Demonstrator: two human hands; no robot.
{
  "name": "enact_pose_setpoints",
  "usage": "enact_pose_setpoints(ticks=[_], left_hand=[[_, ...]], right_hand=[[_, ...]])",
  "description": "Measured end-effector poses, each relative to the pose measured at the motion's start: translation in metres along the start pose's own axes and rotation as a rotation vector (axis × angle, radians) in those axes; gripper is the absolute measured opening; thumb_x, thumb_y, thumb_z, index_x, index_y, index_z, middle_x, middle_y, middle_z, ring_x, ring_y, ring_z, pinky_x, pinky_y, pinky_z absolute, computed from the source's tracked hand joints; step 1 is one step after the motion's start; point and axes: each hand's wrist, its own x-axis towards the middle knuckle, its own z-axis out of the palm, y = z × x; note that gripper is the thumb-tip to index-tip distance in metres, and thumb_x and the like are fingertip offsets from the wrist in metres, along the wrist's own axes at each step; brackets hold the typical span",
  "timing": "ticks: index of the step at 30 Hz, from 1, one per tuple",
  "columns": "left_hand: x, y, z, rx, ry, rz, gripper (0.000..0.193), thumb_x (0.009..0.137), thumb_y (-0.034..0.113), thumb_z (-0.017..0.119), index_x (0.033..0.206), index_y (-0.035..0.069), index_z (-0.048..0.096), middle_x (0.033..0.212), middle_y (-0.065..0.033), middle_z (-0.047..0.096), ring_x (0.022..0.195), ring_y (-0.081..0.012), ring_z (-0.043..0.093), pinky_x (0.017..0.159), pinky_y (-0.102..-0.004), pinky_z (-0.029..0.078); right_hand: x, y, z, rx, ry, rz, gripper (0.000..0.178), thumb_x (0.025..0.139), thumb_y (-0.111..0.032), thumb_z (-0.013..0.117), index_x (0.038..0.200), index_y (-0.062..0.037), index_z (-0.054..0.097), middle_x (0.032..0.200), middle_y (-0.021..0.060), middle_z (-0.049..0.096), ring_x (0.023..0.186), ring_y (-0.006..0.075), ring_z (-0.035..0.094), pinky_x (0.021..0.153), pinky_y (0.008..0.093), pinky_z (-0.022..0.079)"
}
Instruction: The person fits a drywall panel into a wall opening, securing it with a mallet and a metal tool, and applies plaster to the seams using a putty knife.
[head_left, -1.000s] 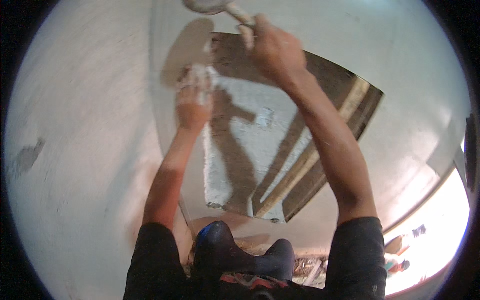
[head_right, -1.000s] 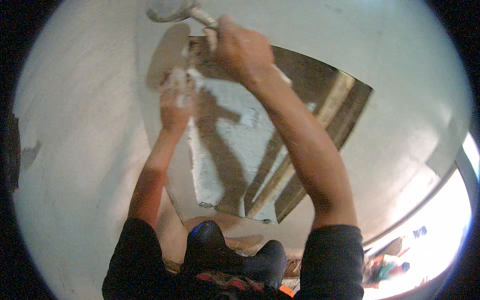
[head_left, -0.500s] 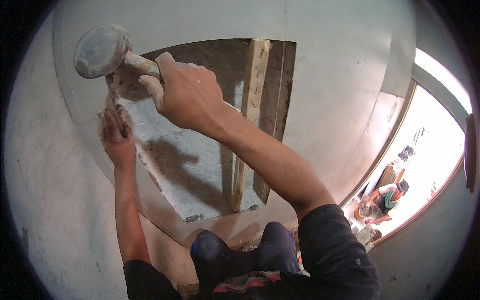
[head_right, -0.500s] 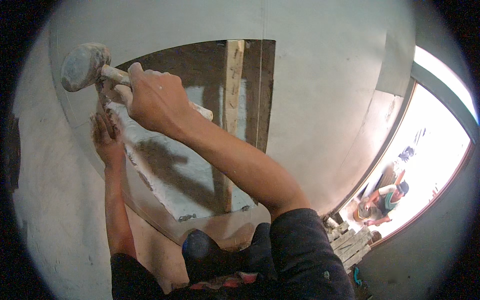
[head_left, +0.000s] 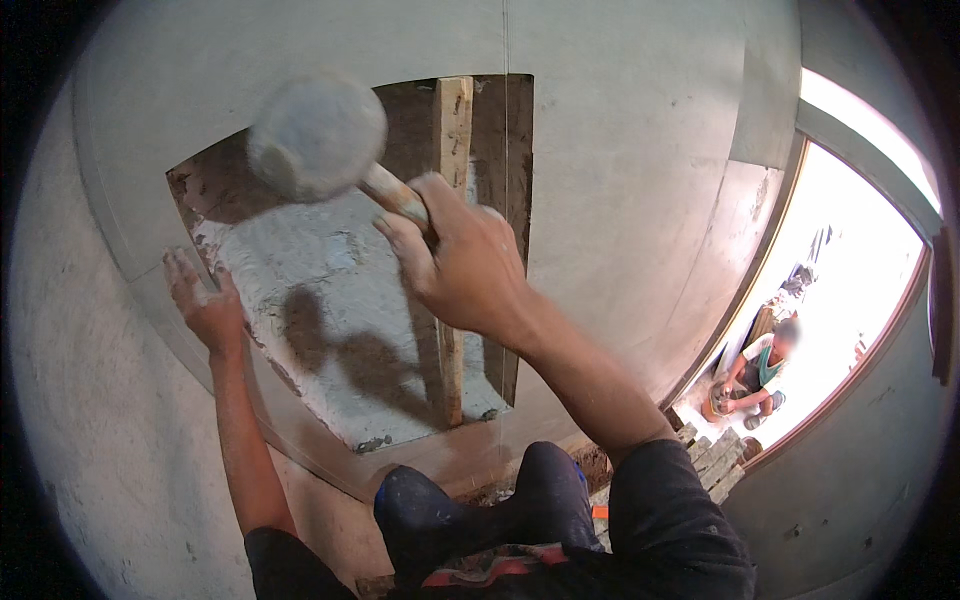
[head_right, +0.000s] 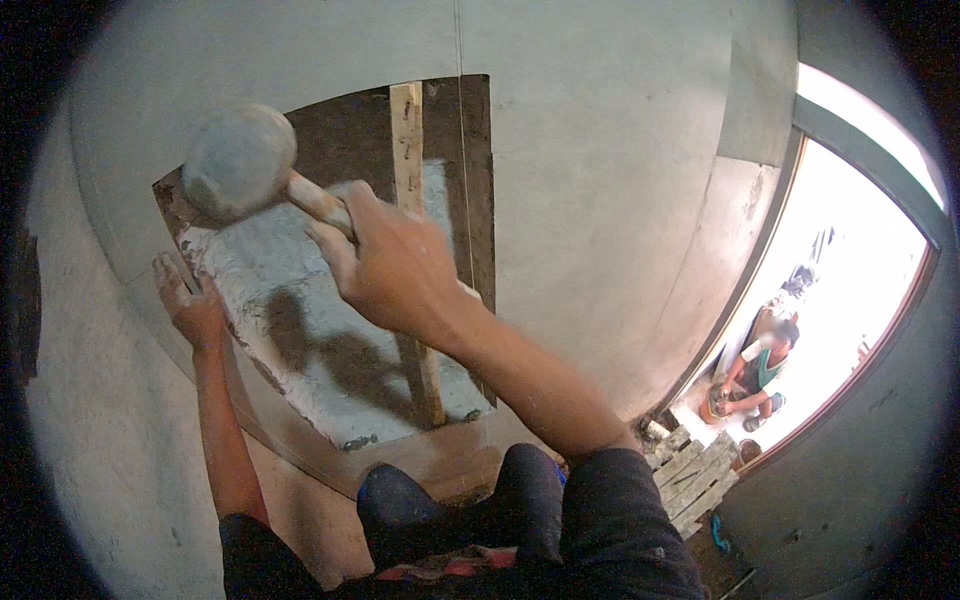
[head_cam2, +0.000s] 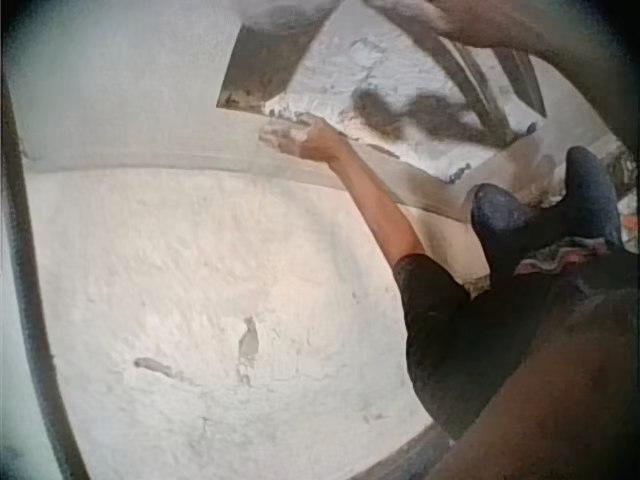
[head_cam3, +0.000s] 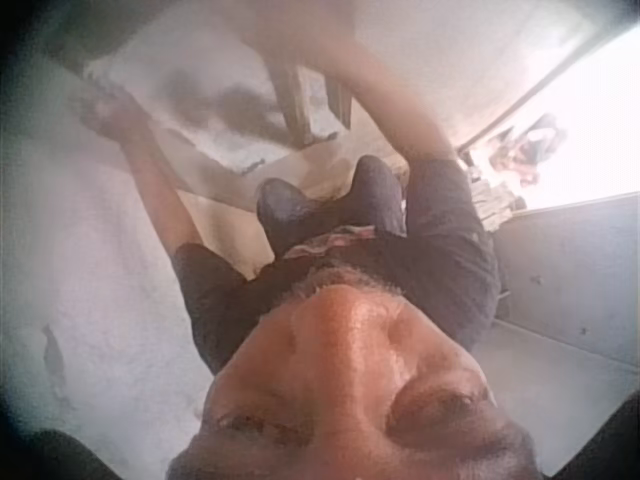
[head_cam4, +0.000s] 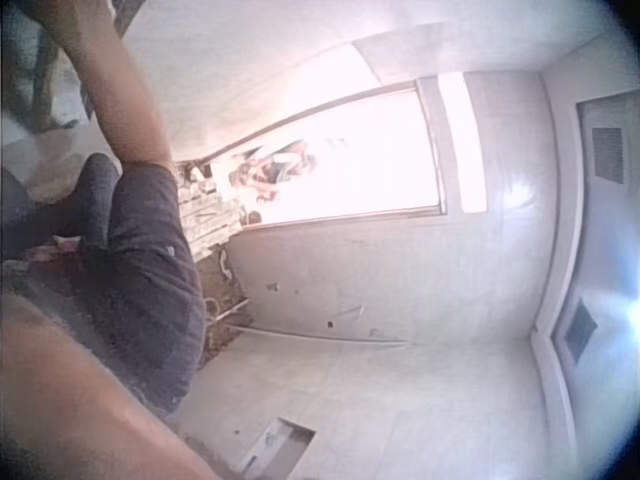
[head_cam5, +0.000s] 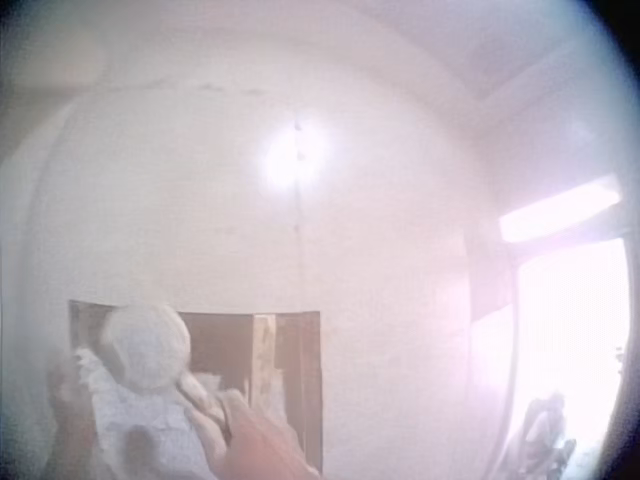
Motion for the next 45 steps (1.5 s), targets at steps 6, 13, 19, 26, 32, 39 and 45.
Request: enact_pose_setpoints(ticks=[6, 13, 19, 26, 32, 39, 45], left_hand=[[-0.005, -0.009, 0.011, 0.034, 0.052, -0.019, 0.061, 0.088, 0.015, 0.072, 0.138, -0.008, 0.046, 0.145, -0.021, 0.046, 0.132, -0.0367, 0.048, 0.109, -0.0451, 0.043], [-0.002, -0.005, 0.002, -0.005, 0.104, -0.122, 0.057, 0.088, 0.019, 0.072, 0.135, -0.007, 0.052, 0.132, -0.0239, 0.057, 0.122, -0.0376, 0.055, 0.103, -0.0449, 0.045], [-0.002, 0.022, 0.009, -0.243, 0.052, -0.285, 0.049, 0.089, 0.018, 0.072, 0.13, -0.006, 0.057, 0.128, -0.0216, 0.06, 0.118, -0.0345, 0.058, 0.101, -0.0419, 0.047], [0.006, 0.146, -0.022, -0.796, 0.048, -0.051, 0.032, 0.092, 0.008, 0.067, 0.123, 0.0, 0.063, 0.115, -0.0133, 0.065, 0.104, -0.0237, 0.064, 0.086, -0.0337, 0.053], [-0.007, 0.263, -0.048, -1.073, -0.297, 0.106, 0.028, 0.089, 0.008, 0.07, 0.116, 0.0, 0.067, 0.102, -0.0097, 0.068, 0.086, -0.016, 0.063, 0.074, -0.0283, 0.053], [-0.026, 0.355, -0.012, -1.266, -0.599, -0.157, 0.038, 0.091, 0.01, 0.066, 0.126, -0.003, 0.062, 0.11, -0.0138, 0.066, 0.089, -0.0173, 0.065, 0.076, -0.0299, 0.055], [-0.026, 0.396, 0.027, -1.03, -0.478, -0.083, 0.049, 0.09, 0.01, 0.065, 0.135, -0.005, 0.052, 0.114, -0.0157, 0.061, 0.079, -0.0201, 0.065, 0.071, -0.0333, 0.053]], right_hand=[[-0.079, 0.041, -0.018, 0.06, -0.036, 0.241, 0.028, 0.095, -0.031, 0.06, 0.106, -0.0061, 0.054, 0.083, 0.0228, 0.064, 0.078, 0.0453, 0.063, 0.067, 0.0509, 0.049], [-0.173, 0.093, -0.037, 0.041, 0.098, 0.489, 0.026, 0.096, -0.028, 0.059, 0.104, -0.003, 0.06, 0.08, 0.0244, 0.061, 0.074, 0.0443, 0.061, 0.066, 0.0457, 0.047], [-0.237, 0.141, -0.052, 0.181, 0.194, 0.751, 0.03, 0.101, -0.033, 0.057, 0.1, -0.0022, 0.059, 0.063, -0.0034, 0.046, 0.054, 0.0061, 0.041, 0.049, 0.0255, 0.035], [-0.27, 0.146, -0.063, 0.337, 0.303, 0.879, 0.033, 0.102, -0.034, 0.054, 0.104, -0.0009, 0.057, 0.059, -0.0039, 0.044, 0.044, 0.0061, 0.04, 0.041, 0.0241, 0.033], [-0.303, 0.143, -0.058, 0.31, 0.257, 0.99, 0.036, 0.102, -0.036, 0.055, 0.102, 0.0, 0.058, 0.059, -0.0025, 0.046, 0.044, 0.0071, 0.042, 0.041, 0.0249, 0.034], [-0.359, 0.158, -0.047, 0.2, 0.176, 1.007, 0.037, 0.1, -0.036, 0.057, 0.095, -0.0004, 0.062, 0.059, -0.0006, 0.05, 0.048, 0.0083, 0.047, 0.044, 0.0263, 0.037], [-0.402, 0.17, -0.045, 0.007, 0.174, 0.999, 0.038, 0.098, -0.036, 0.059, 0.086, -0.0004, 0.062, 0.061, -0.0006, 0.052, 0.056, 0.0099, 0.048, 0.053, 0.0296, 0.039]])
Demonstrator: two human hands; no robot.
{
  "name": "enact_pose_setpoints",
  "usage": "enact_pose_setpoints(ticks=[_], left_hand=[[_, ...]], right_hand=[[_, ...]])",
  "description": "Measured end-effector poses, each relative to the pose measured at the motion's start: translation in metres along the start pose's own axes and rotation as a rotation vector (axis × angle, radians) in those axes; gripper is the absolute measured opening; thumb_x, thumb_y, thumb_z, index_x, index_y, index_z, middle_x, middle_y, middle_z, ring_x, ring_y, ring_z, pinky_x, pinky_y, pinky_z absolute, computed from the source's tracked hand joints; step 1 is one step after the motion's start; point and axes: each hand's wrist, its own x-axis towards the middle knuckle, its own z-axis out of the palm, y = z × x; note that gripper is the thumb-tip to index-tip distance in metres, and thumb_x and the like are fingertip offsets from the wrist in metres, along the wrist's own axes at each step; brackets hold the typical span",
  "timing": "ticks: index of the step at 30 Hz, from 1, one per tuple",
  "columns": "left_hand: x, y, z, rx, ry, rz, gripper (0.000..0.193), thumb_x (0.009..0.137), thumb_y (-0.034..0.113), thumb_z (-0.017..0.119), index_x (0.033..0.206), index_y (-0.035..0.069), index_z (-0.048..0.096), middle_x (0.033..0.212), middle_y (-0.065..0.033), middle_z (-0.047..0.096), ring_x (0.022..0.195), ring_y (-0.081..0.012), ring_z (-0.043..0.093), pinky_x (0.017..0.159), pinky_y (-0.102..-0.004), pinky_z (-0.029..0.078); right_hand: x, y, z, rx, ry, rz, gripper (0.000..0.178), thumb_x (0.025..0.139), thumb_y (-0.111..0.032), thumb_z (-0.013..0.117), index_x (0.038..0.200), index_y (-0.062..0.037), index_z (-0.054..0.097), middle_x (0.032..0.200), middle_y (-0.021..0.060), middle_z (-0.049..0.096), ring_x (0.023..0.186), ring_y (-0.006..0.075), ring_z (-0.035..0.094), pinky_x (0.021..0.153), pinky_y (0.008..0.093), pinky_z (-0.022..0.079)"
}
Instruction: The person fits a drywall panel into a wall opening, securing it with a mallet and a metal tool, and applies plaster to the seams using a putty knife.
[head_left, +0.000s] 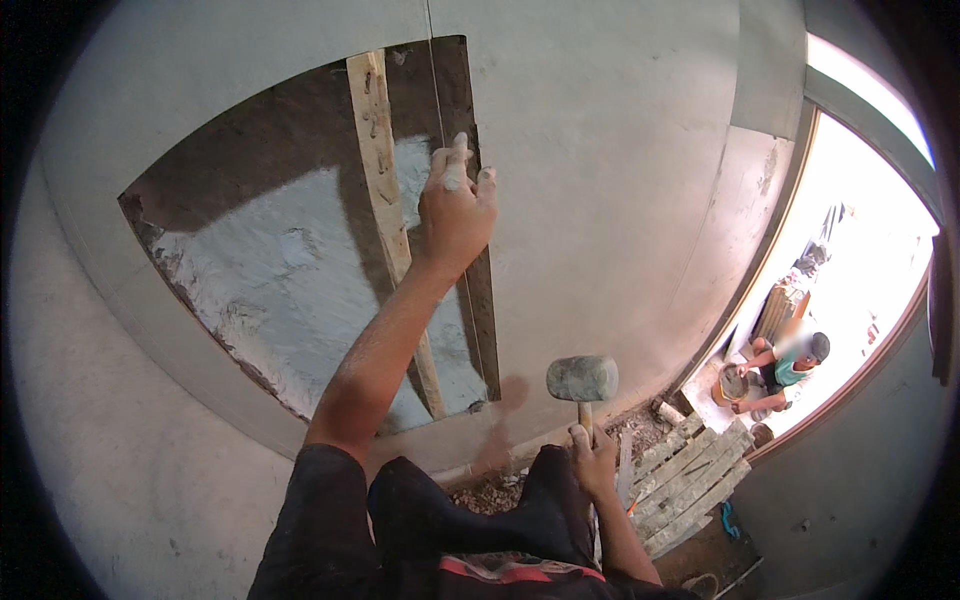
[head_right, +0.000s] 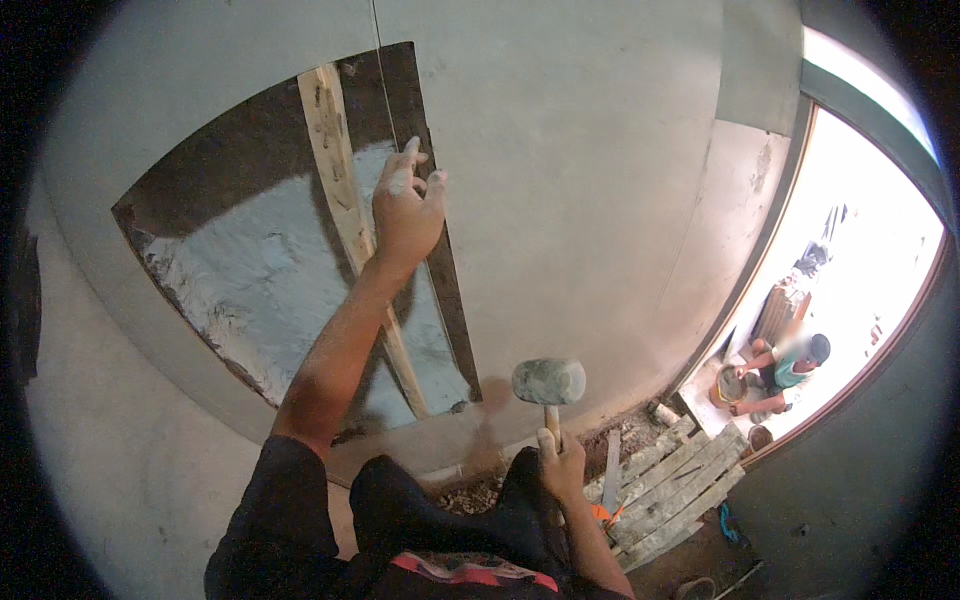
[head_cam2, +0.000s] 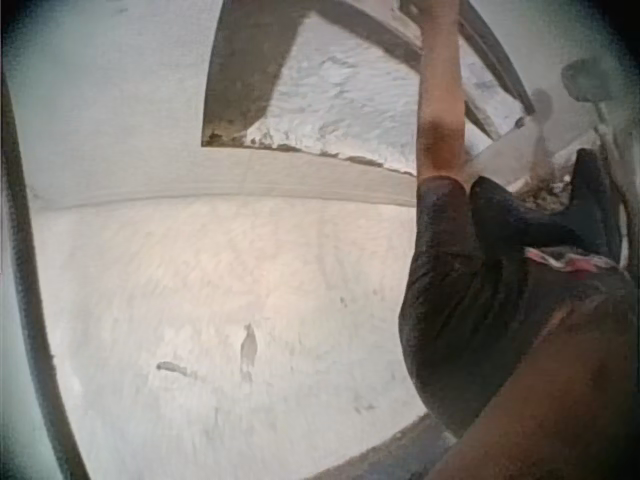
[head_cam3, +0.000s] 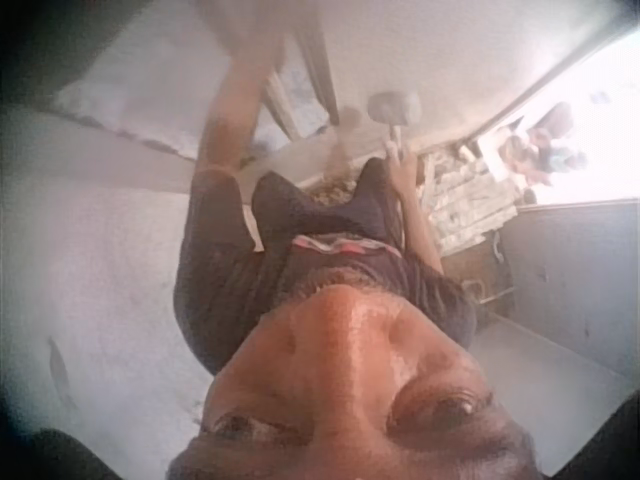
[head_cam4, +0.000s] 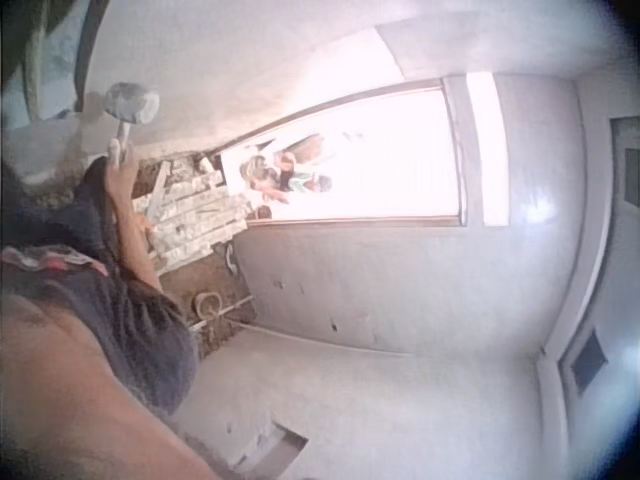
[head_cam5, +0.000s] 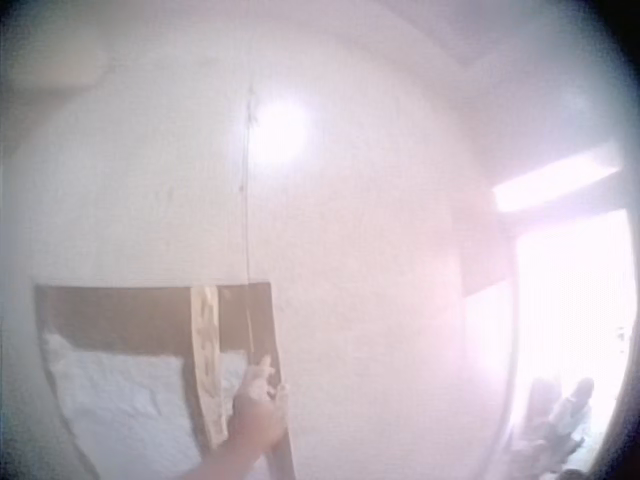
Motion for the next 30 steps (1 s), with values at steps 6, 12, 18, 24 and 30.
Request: enact_pose_setpoints(ticks=[6, 12, 18, 24, 30], left_hand=[[0.001, 0.006, 0.009, 0.28, 0.036, 0.066, 0.046, 0.089, 0.012, 0.066, 0.13, -0.005, 0.056, 0.11, -0.0146, 0.061, 0.082, -0.0287, 0.065, 0.075, -0.0403, 0.053], [-0.001, 0.007, 0.011, 0.328, 0.07, 0.063, 0.035, 0.088, 0.011, 0.066, 0.121, -0.003, 0.063, 0.102, -0.0151, 0.065, 0.091, -0.0329, 0.067, 0.077, -0.0425, 0.053], [-0.003, 0.004, 0.009, 0.328, 0.087, 0.088, 0.03, 0.089, 0.009, 0.066, 0.116, -0.002, 0.065, 0.098, -0.0142, 0.065, 0.085, -0.0331, 0.068, 0.073, -0.0413, 0.054], [-0.001, 0.009, -0.005, 0.295, 0.048, 0.036, 0.025, 0.085, 0.011, 0.071, 0.109, 0.002, 0.067, 0.096, -0.0126, 0.066, 0.079, -0.029, 0.068, 0.068, -0.039, 0.054], [0.053, 0.024, -0.028, 0.417, 0.379, 0.614, 0.024, 0.085, 0.014, 0.072, 0.107, 0.004, 0.067, 0.094, -0.0116, 0.065, 0.085, -0.0281, 0.063, 0.075, -0.0412, 0.05]], right_hand=[[-0.007, 0.025, -0.026, 0.03, -0.017, 0.15, 0.038, 0.097, -0.036, 0.06, 0.091, 0.0016, 0.061, 0.07, 0.0125, 0.056, 0.067, 0.0228, 0.054, 0.065, 0.0378, 0.044], [-0.021, 0.068, -0.06, -0.065, 0.128, 0.18, 0.034, 0.096, -0.031, 0.062, 0.086, 0.001, 0.06, 0.071, 0.0065, 0.057, 0.066, 0.018, 0.051, 0.065, 0.0357, 0.043], [-0.039, 0.131, -0.092, -0.336, 0.158, 0.382, 0.033, 0.094, -0.027, 0.061, 0.093, 0.0062, 0.062, 0.079, 0.0191, 0.061, 0.071, 0.0324, 0.058, 0.068, 0.0423, 0.044], [-0.074, 0.214, -0.104, -0.425, 0.383, 0.424, 0.026, 0.09, -0.021, 0.066, 0.097, 0.0037, 0.067, 0.087, 0.0204, 0.067, 0.08, 0.036, 0.063, 0.077, 0.0441, 0.049], [-0.108, 0.283, -0.136, -0.518, 0.058, 0.744, 0.049, 0.099, -0.039, 0.053, 0.127, 0.0, 0.063, 0.115, 0.0233, 0.068, 0.103, 0.0379, 0.062, 0.087, 0.0462, 0.049]])
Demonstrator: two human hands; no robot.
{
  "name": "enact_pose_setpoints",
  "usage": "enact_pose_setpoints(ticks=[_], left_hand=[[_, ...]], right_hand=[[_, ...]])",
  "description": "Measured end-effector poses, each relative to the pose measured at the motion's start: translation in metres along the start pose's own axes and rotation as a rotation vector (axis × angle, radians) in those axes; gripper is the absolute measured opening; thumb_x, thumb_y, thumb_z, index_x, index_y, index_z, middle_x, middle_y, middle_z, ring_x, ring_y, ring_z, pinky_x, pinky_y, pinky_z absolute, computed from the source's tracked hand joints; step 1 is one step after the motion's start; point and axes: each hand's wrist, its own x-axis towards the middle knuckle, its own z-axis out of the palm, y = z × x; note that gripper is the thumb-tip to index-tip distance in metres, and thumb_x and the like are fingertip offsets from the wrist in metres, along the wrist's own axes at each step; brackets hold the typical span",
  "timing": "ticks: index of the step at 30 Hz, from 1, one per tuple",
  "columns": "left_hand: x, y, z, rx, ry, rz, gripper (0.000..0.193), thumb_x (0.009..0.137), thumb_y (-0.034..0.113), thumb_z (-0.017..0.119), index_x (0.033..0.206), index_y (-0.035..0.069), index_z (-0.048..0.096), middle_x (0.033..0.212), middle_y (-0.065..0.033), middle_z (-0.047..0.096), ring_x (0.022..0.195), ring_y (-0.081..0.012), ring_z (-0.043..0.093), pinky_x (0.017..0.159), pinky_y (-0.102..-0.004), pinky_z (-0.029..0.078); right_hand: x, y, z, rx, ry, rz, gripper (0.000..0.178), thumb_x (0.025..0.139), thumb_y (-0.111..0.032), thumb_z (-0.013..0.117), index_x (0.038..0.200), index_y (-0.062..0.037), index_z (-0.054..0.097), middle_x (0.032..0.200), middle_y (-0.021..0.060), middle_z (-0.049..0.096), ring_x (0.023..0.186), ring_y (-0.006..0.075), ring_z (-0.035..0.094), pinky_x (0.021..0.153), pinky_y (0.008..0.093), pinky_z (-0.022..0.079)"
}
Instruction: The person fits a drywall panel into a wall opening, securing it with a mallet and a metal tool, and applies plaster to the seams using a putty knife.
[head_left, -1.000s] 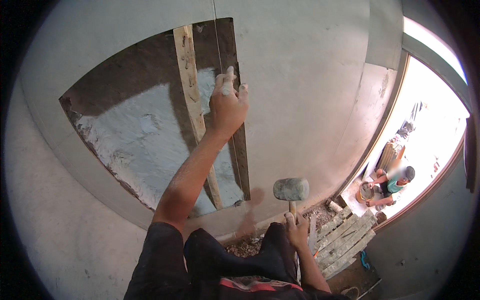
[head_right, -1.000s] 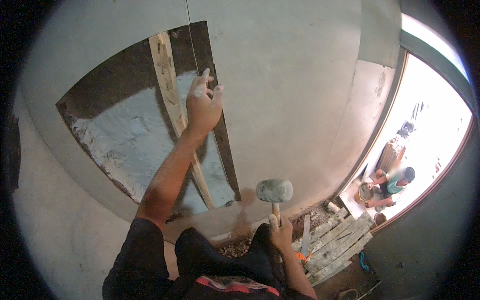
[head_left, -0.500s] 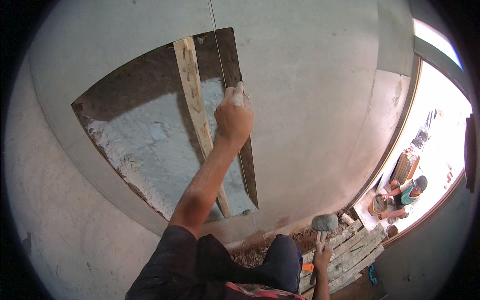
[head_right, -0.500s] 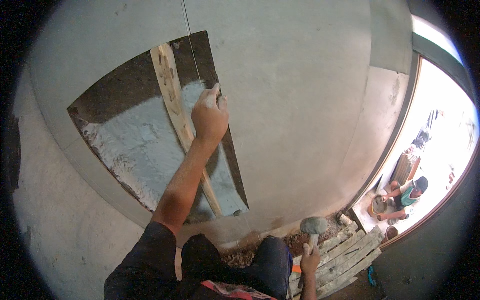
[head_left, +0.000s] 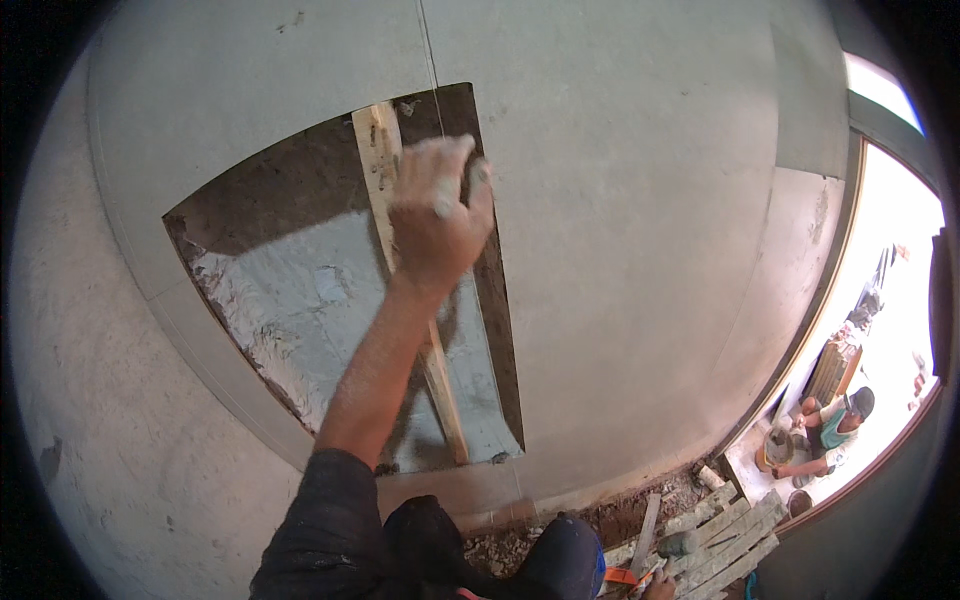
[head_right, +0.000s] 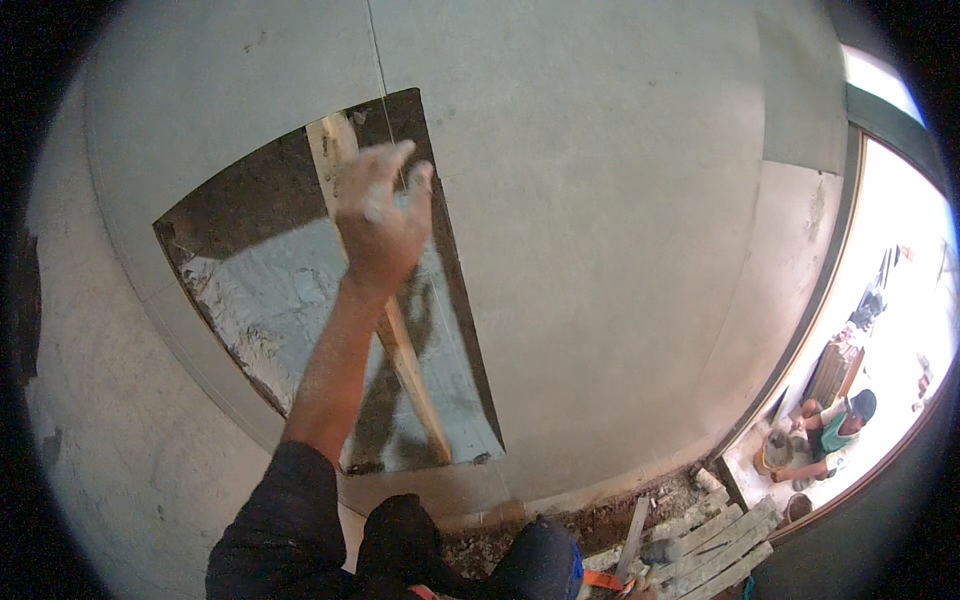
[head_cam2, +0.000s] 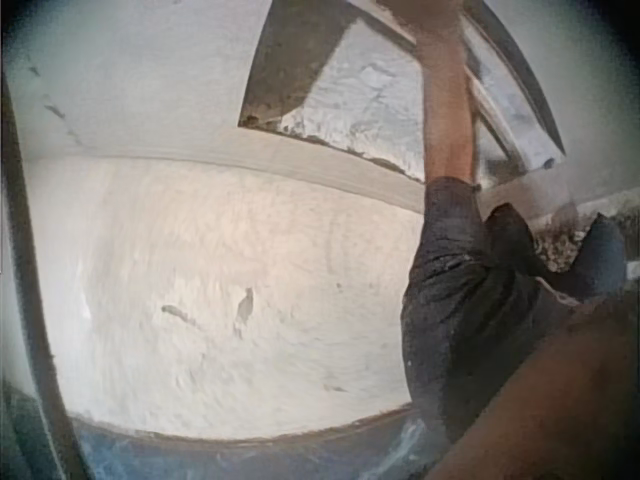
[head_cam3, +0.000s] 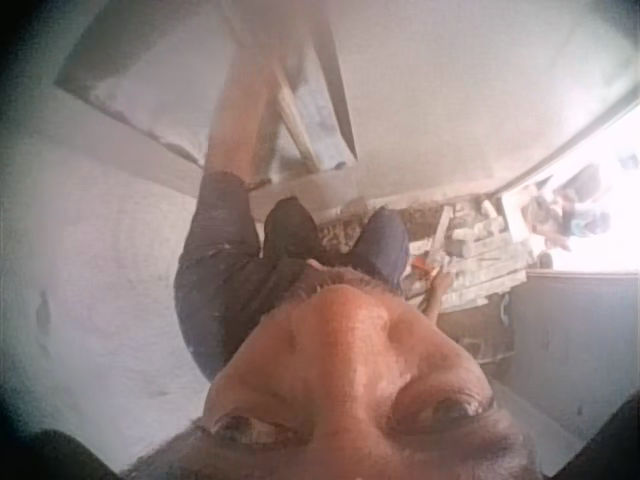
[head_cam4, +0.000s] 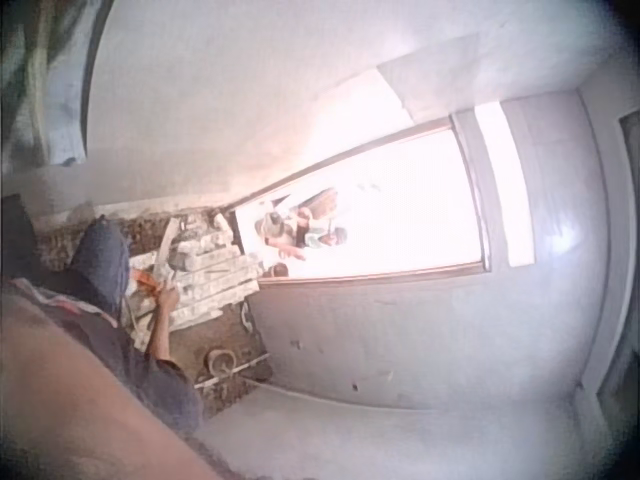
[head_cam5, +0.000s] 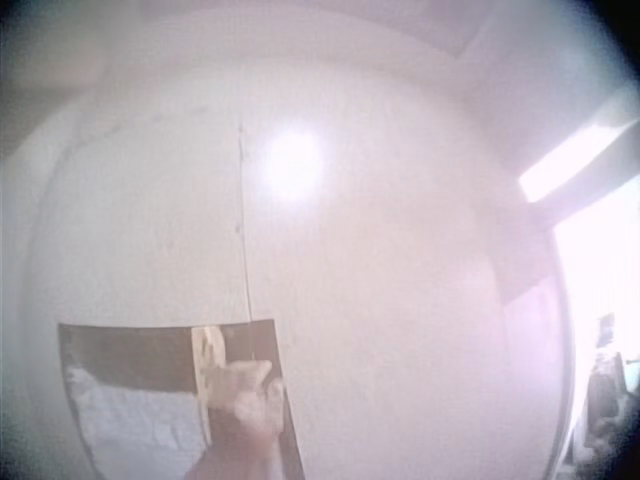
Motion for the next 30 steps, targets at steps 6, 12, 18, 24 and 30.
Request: enact_pose_setpoints(ticks=[6, 12, 18, 24, 30], left_hand=[[0.079, -0.057, -0.005, 0.281, -0.046, 0.02, 0.052, 0.084, 0.026, 0.073, 0.127, 0.002, 0.055, 0.124, -0.0207, 0.056, 0.122, -0.0371, 0.048, 0.098, -0.0483, 0.042], [0.132, -0.16, 0.022, 0.458, -0.081, 0.134, 0.086, 0.092, 0.059, 0.056, 0.153, 0.004, 0.029, 0.157, -0.0251, 0.025, 0.148, -0.0408, 0.017, 0.119, -0.0534, 0.012], [0.134, -0.173, 0.027, 0.473, -0.196, 0.142, 0.103, 0.088, 0.073, 0.049, 0.157, 0.002, 0.017, 0.162, -0.0268, 0.008, 0.152, -0.0399, 0.0, 0.118, -0.0566, -0.009], [0.146, -0.169, 0.014, 0.411, -0.317, 0.084, 0.104, 0.088, 0.067, 0.054, 0.157, 0.002, 0.013, 0.162, -0.0274, 0.004, 0.152, -0.0392, -0.003, 0.118, -0.0548, -0.01], [0.145, -0.163, 0.003, 0.246, -0.381, -0.006, 0.104, 0.087, 0.061, 0.059, 0.157, 0.001, 0.011, 0.162, -0.0286, 0.001, 0.152, -0.0377, -0.006, 0.118, -0.055, -0.008]], right_hand=[[0.016, 0.057, 0.018, 0.047, 0.081, 0.024, 0.05, 0.097, -0.042, 0.053, 0.124, -0.0014, 0.064, 0.112, 0.0218, 0.069, 0.1, 0.0359, 0.062, 0.085, 0.0441, 0.05], [0.011, 0.062, 0.021, -0.017, 0.051, 0.178, 0.052, 0.094, -0.044, 0.055, 0.121, -0.0004, 0.065, 0.11, 0.0222, 0.069, 0.099, 0.0363, 0.063, 0.084, 0.0446, 0.05], [0.019, 0.066, 0.023, -0.046, 0.03, 0.253, 0.054, 0.092, -0.046, 0.057, 0.119, 0.0006, 0.066, 0.108, 0.0226, 0.069, 0.098, 0.0368, 0.064, 0.084, 0.0452, 0.051], [0.029, 0.068, 0.025, -0.062, 0.006, 0.284, 0.057, 0.089, -0.048, 0.06, 0.116, 0.0015, 0.066, 0.105, 0.023, 0.07, 0.097, 0.0373, 0.064, 0.083, 0.0457, 0.051], [0.037, 0.07, 0.027, -0.078, -0.016, 0.303, 0.059, 0.086, -0.05, 0.062, 0.113, 0.0025, 0.067, 0.103, 0.0234, 0.07, 0.096, 0.0377, 0.065, 0.082, 0.0462, 0.051]])
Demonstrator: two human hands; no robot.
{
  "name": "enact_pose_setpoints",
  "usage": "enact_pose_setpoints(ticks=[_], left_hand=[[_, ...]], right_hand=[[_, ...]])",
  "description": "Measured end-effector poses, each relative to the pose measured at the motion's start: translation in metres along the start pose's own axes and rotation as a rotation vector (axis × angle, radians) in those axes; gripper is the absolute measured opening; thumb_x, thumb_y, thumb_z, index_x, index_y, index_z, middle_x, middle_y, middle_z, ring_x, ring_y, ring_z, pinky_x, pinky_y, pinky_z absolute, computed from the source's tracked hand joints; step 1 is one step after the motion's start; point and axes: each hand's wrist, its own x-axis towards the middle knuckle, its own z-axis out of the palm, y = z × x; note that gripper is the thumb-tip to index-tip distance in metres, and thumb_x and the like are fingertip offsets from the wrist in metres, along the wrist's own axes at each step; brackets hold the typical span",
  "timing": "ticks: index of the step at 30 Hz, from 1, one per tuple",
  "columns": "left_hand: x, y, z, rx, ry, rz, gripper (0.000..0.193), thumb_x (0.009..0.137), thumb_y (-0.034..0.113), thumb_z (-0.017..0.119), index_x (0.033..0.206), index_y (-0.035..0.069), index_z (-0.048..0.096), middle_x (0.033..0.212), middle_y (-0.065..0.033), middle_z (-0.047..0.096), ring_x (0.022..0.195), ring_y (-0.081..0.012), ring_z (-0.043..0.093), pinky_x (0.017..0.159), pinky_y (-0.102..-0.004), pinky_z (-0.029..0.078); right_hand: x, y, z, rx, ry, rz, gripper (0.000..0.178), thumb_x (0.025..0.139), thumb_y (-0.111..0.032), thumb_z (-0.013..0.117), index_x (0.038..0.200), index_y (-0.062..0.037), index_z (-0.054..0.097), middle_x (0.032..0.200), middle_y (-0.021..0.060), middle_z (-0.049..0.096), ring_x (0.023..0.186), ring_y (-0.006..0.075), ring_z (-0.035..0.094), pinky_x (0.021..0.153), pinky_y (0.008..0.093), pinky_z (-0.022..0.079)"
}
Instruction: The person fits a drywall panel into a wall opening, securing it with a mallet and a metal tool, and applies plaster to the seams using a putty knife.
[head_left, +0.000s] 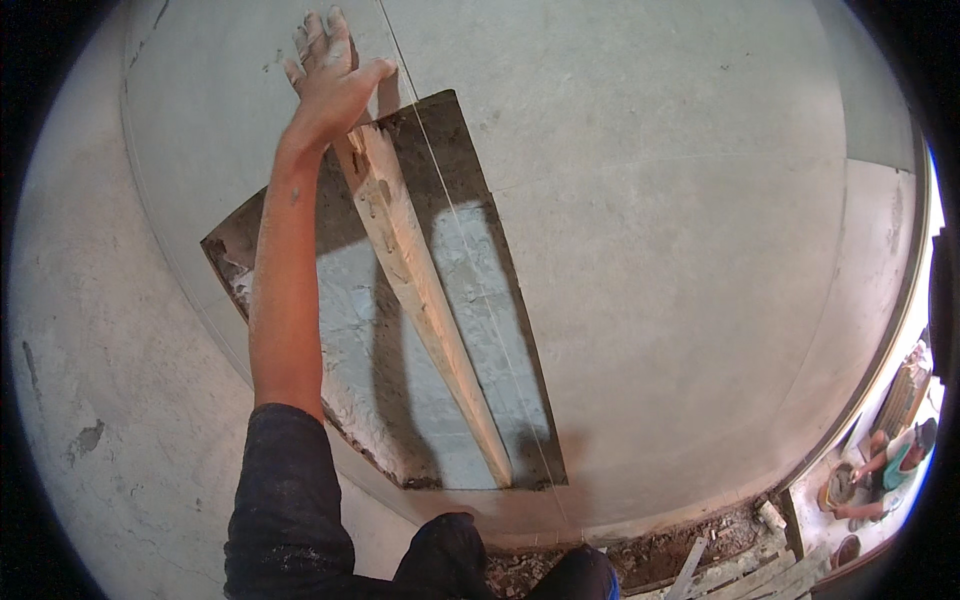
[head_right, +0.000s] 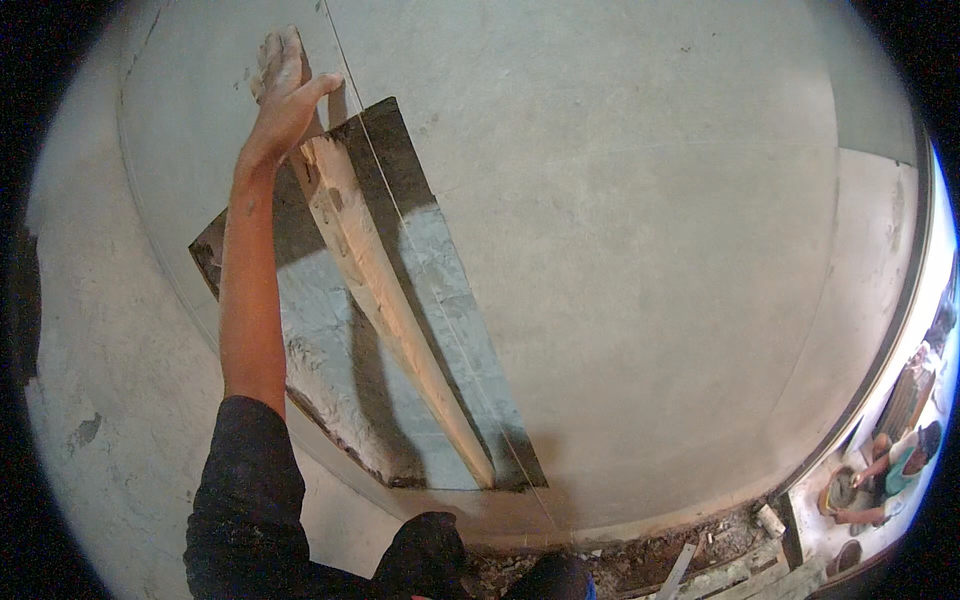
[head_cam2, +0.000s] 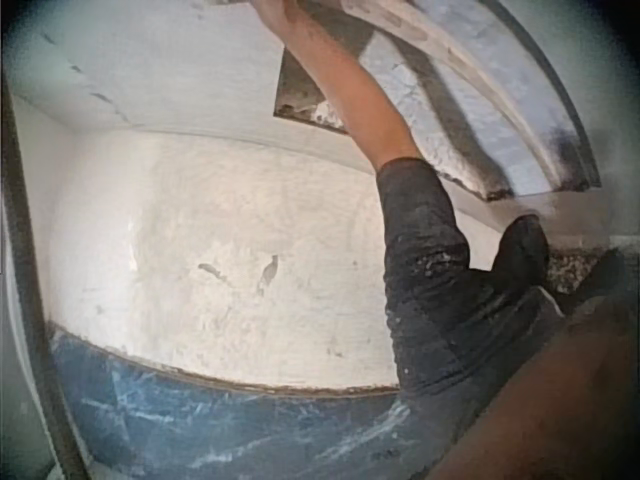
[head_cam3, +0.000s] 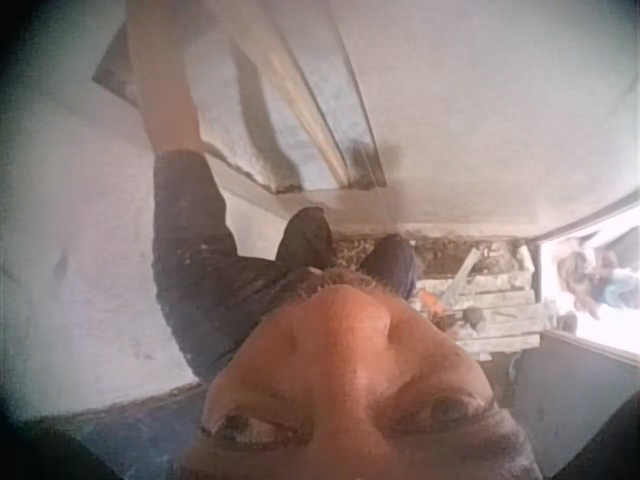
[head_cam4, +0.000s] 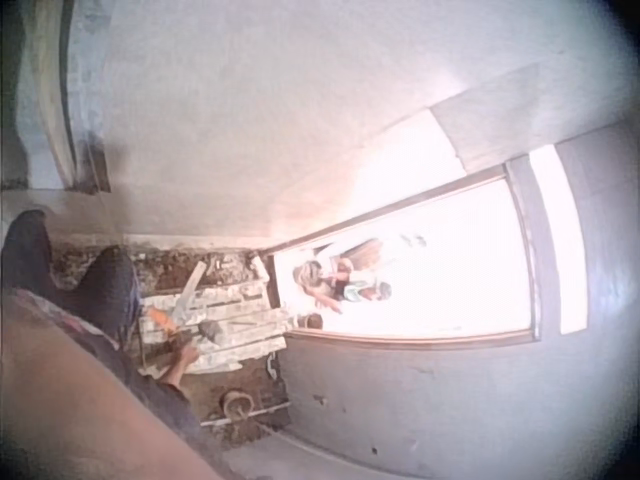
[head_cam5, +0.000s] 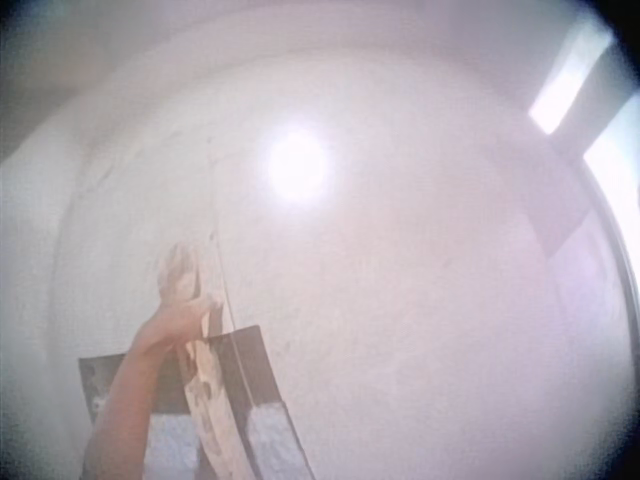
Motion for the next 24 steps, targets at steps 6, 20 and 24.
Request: enact_pose_setpoints(ticks=[6, 20, 24], left_hand=[[-0.005, 0.031, 0.003, 0.143, 0.055, 0.021, 0.105, 0.083, 0.059, 0.063, 0.156, -0.001, 0.016, 0.159, -0.032, 0.007, 0.15, -0.0446, -0.004, 0.117, -0.0575, -0.008], [-0.007, 0.035, -0.009, 0.043, -0.04, -0.007, 0.11, 0.082, 0.062, 0.063, 0.157, -0.001, 0.011, 0.161, -0.0315, -0.002, 0.15, -0.0423, -0.014, 0.114, -0.0586, -0.015], [-0.007, 0.031, -0.006, 0.022, -0.04, -0.005, 0.115, 0.079, 0.066, 0.064, 0.157, -0.001, 0.01, 0.161, -0.0317, -0.003, 0.15, -0.0417, -0.014, 0.115, -0.0558, -0.015]], right_hand=[[0.002, 0.0, 0.008, 0.003, -0.014, 0.026, 0.061, 0.084, -0.052, 0.065, 0.11, 0.0035, 0.068, 0.101, 0.0238, 0.07, 0.095, 0.0382, 0.065, 0.082, 0.0467, 0.051], [0.007, 0.003, 0.013, 0.0, -0.014, 0.028, 0.068, 0.078, -0.056, 0.07, 0.104, 0.0058, 0.069, 0.096, 0.0248, 0.071, 0.093, 0.0393, 0.067, 0.08, 0.0479, 0.051], [0.006, 0.003, 0.012, 0.002, -0.002, 0.015, 0.069, 0.076, -0.058, 0.072, 0.102, 0.0064, 0.07, 0.094, 0.025, 0.071, 0.092, 0.0396, 0.067, 0.08, 0.0482, 0.051]])
